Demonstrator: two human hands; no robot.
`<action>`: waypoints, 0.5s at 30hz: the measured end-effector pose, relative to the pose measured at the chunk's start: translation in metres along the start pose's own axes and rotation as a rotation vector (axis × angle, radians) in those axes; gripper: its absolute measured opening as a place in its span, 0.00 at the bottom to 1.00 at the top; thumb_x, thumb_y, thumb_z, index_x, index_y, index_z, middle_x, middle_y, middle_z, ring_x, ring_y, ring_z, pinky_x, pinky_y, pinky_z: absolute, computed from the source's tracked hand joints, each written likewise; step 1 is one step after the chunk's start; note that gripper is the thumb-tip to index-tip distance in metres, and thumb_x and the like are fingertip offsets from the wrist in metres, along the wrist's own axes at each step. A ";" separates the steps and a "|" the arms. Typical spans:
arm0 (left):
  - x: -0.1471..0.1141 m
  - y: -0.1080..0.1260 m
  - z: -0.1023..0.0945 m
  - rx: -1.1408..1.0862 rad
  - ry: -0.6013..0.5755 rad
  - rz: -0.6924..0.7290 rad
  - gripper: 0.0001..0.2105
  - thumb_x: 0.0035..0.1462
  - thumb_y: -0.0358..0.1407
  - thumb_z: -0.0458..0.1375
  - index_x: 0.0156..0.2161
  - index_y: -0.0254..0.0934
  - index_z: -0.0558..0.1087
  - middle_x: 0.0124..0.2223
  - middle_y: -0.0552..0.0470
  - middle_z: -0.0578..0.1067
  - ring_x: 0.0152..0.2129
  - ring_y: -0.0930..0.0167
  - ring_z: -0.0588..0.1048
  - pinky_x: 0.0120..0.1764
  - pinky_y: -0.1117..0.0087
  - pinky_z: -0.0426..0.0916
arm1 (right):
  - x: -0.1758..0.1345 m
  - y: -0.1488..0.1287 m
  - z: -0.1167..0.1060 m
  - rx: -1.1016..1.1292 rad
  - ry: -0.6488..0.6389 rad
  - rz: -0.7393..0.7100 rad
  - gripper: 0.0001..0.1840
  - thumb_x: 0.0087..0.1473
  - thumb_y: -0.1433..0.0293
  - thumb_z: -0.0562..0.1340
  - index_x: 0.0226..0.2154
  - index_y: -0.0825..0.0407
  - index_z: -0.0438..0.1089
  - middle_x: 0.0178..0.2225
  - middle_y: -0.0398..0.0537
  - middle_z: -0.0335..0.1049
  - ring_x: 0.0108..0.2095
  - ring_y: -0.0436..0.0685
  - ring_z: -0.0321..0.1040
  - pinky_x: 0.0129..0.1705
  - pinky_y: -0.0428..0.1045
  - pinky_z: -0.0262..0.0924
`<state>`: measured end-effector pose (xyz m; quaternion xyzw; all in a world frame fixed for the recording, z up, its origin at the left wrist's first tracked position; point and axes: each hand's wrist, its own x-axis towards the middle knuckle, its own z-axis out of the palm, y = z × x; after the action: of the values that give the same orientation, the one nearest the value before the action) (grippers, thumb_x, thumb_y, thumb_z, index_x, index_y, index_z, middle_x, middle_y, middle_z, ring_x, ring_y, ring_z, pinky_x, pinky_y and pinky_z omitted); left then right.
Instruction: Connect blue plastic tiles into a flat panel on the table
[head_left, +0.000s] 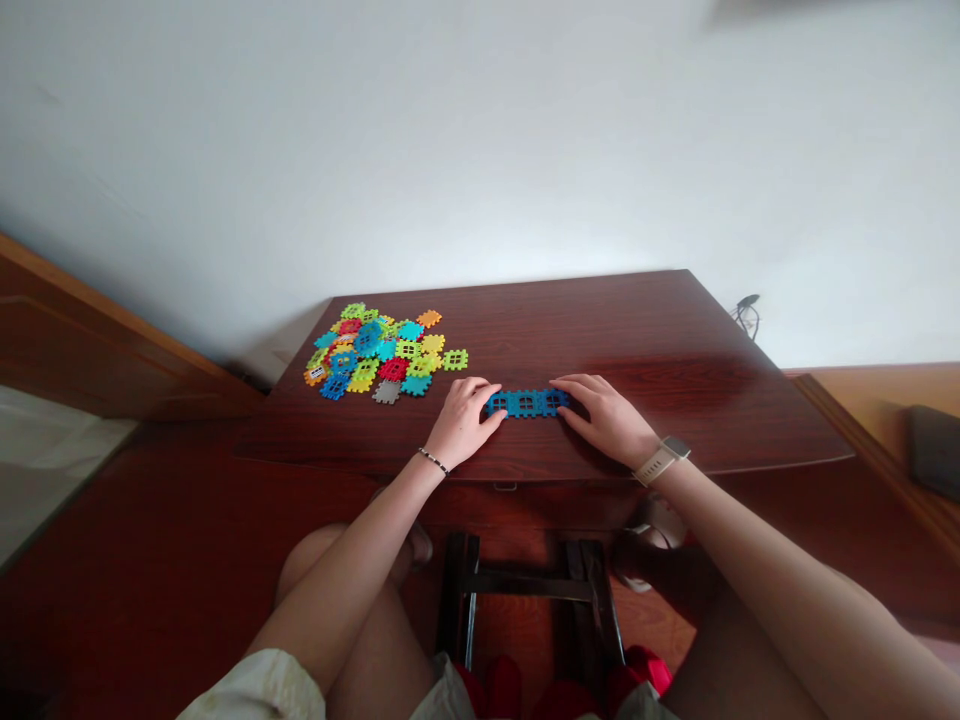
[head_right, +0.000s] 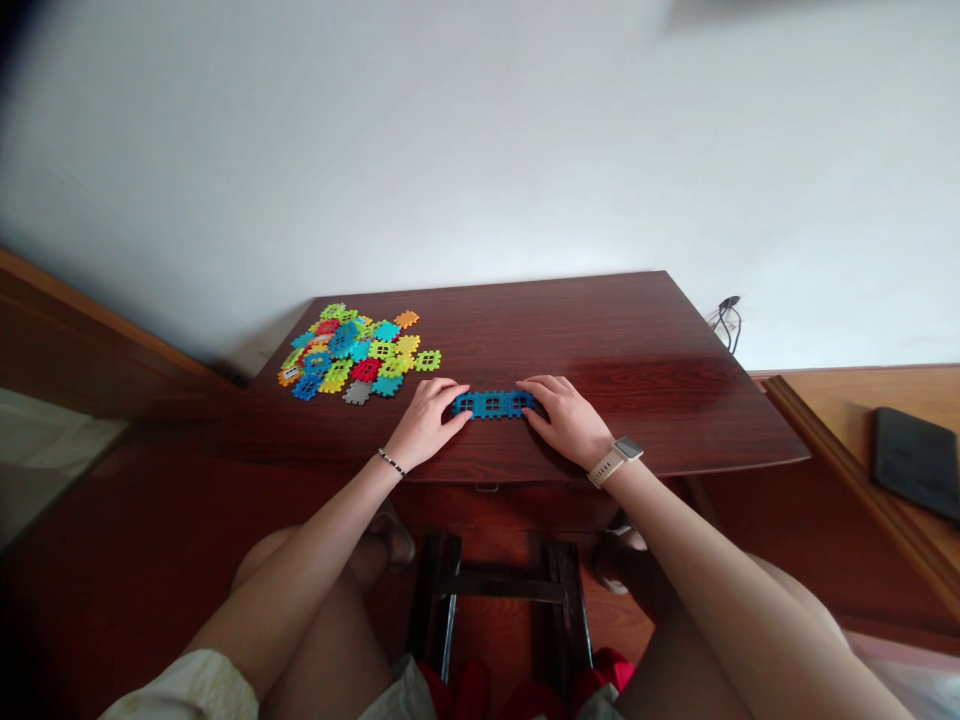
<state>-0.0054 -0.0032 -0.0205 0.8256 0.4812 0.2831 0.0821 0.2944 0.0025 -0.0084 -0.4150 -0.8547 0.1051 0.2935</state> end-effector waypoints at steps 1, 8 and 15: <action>0.000 0.000 0.000 0.001 0.001 0.005 0.19 0.68 0.39 0.63 0.62 0.40 0.74 0.57 0.41 0.74 0.56 0.56 0.72 0.63 0.49 0.70 | 0.000 -0.001 -0.001 -0.001 0.003 -0.017 0.23 0.70 0.66 0.61 0.65 0.47 0.71 0.60 0.56 0.74 0.59 0.69 0.71 0.64 0.68 0.68; 0.003 -0.008 -0.011 0.012 0.065 -0.014 0.15 0.71 0.40 0.60 0.59 0.41 0.73 0.56 0.43 0.76 0.55 0.57 0.73 0.62 0.51 0.71 | 0.001 -0.009 -0.004 0.010 -0.080 -0.150 0.20 0.72 0.64 0.60 0.62 0.45 0.75 0.68 0.55 0.68 0.67 0.69 0.65 0.70 0.68 0.63; 0.007 -0.060 -0.047 0.220 0.175 -0.231 0.16 0.70 0.41 0.58 0.58 0.39 0.73 0.58 0.39 0.76 0.58 0.54 0.72 0.65 0.48 0.66 | 0.000 -0.004 0.002 0.002 -0.131 -0.130 0.20 0.72 0.62 0.60 0.62 0.42 0.77 0.66 0.55 0.70 0.65 0.69 0.68 0.67 0.69 0.65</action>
<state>-0.0736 0.0274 -0.0038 0.7410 0.6062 0.2881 -0.0190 0.2909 -0.0004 -0.0081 -0.3504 -0.8972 0.1135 0.2435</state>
